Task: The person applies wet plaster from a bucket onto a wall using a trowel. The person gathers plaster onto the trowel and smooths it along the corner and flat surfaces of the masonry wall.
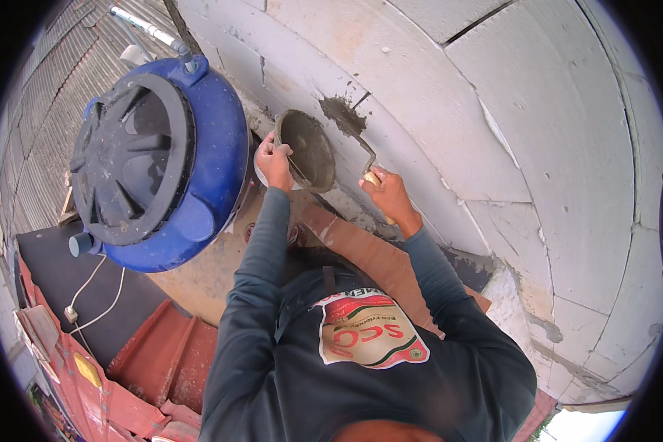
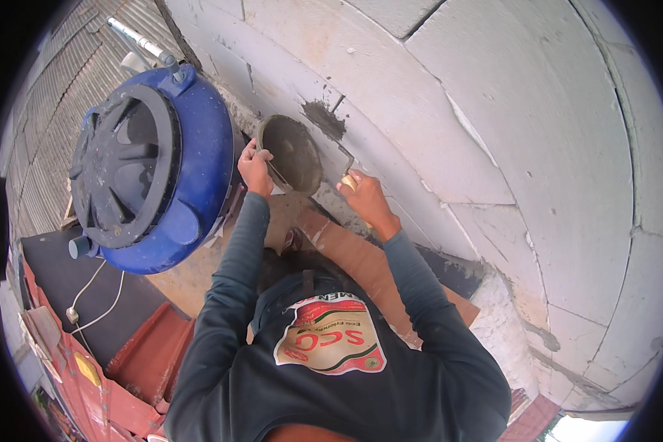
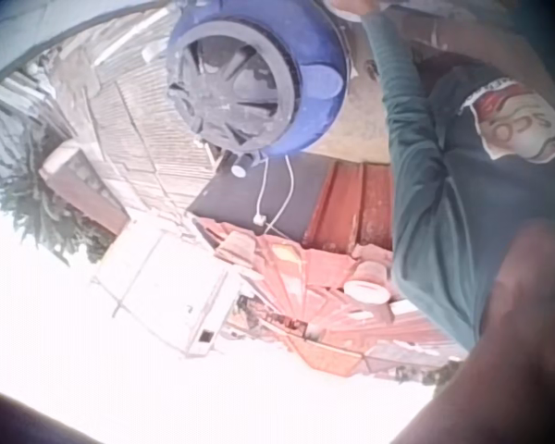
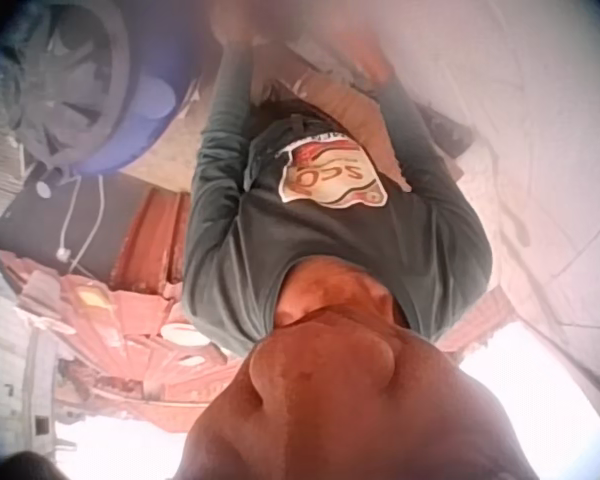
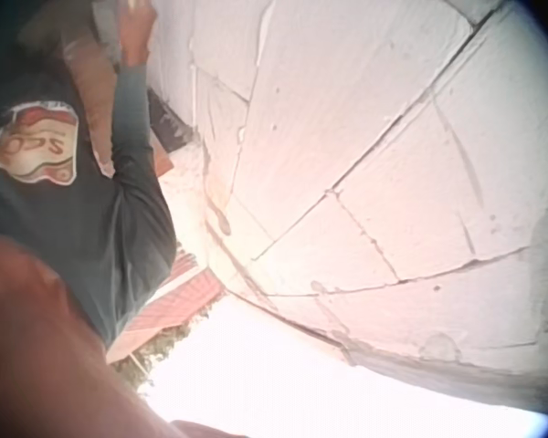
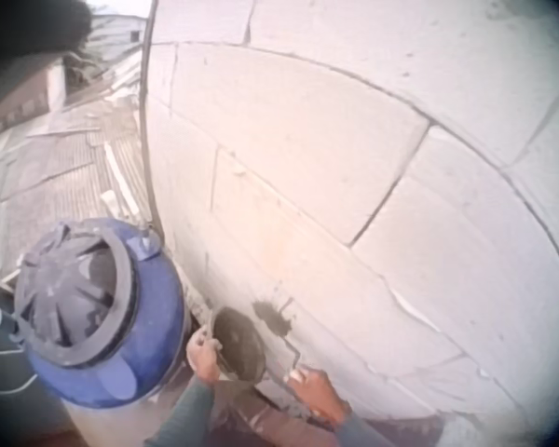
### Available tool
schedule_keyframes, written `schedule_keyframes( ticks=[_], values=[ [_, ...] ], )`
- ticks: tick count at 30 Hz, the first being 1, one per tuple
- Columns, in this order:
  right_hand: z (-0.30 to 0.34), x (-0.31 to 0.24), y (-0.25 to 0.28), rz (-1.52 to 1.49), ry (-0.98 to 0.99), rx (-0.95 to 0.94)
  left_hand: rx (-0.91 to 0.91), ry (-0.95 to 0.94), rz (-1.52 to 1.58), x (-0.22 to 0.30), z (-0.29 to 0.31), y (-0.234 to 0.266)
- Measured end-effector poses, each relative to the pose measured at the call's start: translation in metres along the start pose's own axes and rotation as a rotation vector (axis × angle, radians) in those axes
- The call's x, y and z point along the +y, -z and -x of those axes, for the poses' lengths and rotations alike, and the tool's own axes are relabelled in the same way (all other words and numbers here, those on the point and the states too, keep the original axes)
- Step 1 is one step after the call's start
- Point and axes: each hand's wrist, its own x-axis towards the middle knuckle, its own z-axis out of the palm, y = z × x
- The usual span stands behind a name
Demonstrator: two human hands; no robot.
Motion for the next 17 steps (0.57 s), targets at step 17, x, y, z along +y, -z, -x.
schedule_keyframes(
  ticks=[17],
  values=[
    [-0.029,0.004,0.005,-0.012,-0.106,0.034,-0.064,0.069,-0.183,0.013,0.024,0.005]
  ],
)
